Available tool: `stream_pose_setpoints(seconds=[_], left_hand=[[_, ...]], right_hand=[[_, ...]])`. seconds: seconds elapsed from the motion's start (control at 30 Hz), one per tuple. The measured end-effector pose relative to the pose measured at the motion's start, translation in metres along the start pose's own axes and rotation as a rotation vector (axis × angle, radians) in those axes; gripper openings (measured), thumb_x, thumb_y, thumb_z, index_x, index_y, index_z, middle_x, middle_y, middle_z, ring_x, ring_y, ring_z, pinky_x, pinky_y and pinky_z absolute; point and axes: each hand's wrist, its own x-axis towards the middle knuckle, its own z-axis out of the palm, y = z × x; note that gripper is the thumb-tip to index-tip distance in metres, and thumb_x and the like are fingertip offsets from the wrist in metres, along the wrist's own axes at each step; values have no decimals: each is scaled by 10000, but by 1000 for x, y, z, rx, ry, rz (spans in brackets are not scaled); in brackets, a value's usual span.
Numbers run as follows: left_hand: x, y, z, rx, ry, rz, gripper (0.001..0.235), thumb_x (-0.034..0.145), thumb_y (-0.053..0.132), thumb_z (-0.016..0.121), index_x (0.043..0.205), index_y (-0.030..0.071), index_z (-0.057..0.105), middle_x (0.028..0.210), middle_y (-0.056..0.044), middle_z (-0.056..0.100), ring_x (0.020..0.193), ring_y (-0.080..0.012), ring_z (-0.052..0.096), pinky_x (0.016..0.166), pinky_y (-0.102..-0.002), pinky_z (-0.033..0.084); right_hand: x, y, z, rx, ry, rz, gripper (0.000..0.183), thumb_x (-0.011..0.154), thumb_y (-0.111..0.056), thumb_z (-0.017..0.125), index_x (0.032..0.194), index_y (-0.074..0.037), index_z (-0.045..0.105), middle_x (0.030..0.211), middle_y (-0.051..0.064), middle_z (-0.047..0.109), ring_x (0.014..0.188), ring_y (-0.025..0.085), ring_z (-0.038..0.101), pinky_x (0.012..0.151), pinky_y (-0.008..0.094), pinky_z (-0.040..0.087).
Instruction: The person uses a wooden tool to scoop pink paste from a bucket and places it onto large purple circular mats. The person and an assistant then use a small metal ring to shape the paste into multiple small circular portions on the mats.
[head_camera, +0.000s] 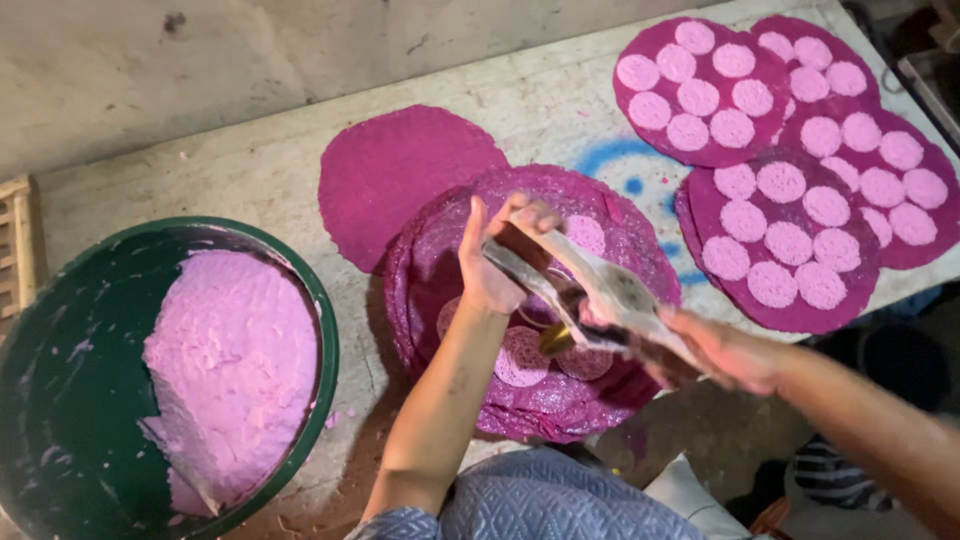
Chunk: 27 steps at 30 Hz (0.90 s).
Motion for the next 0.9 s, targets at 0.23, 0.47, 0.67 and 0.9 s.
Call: stream_pose_setpoints(seconds=[0.23,0.47,0.67,0.9], left_hand=[[3,35,-35,-32,105,223,490,1013,634,448,888,165,512,776,33,501,773,-154,531,888,-389,485],[-12,32,-56,-47,212,266,467,992,628,479,850,183,475,737,46,477,721,-135,493,826,-358,467],[5,7,-73,-106,266,256,369,972,531,513,849,186,464,730,50,447,710,-132,465,817,-344,454],[27,34,-66,44,187,209,412,930,579,487,823,182,464,697,47,423,685,-142,455,745,-357,444]], right_hand=[[16,-73,22,-558,265,-62,830,938,-710,276,730,-17,684,619,93,630,589,210,608,607,367,505],[22,-77,31,-664,223,-50,898,945,-731,239,676,22,649,563,100,609,542,223,600,584,389,499],[11,-77,21,-720,458,46,767,916,-709,302,824,-63,706,635,119,641,581,247,622,595,432,512],[36,-62,25,-715,566,-285,701,958,-659,363,818,-46,672,635,117,626,620,255,599,613,436,475]])
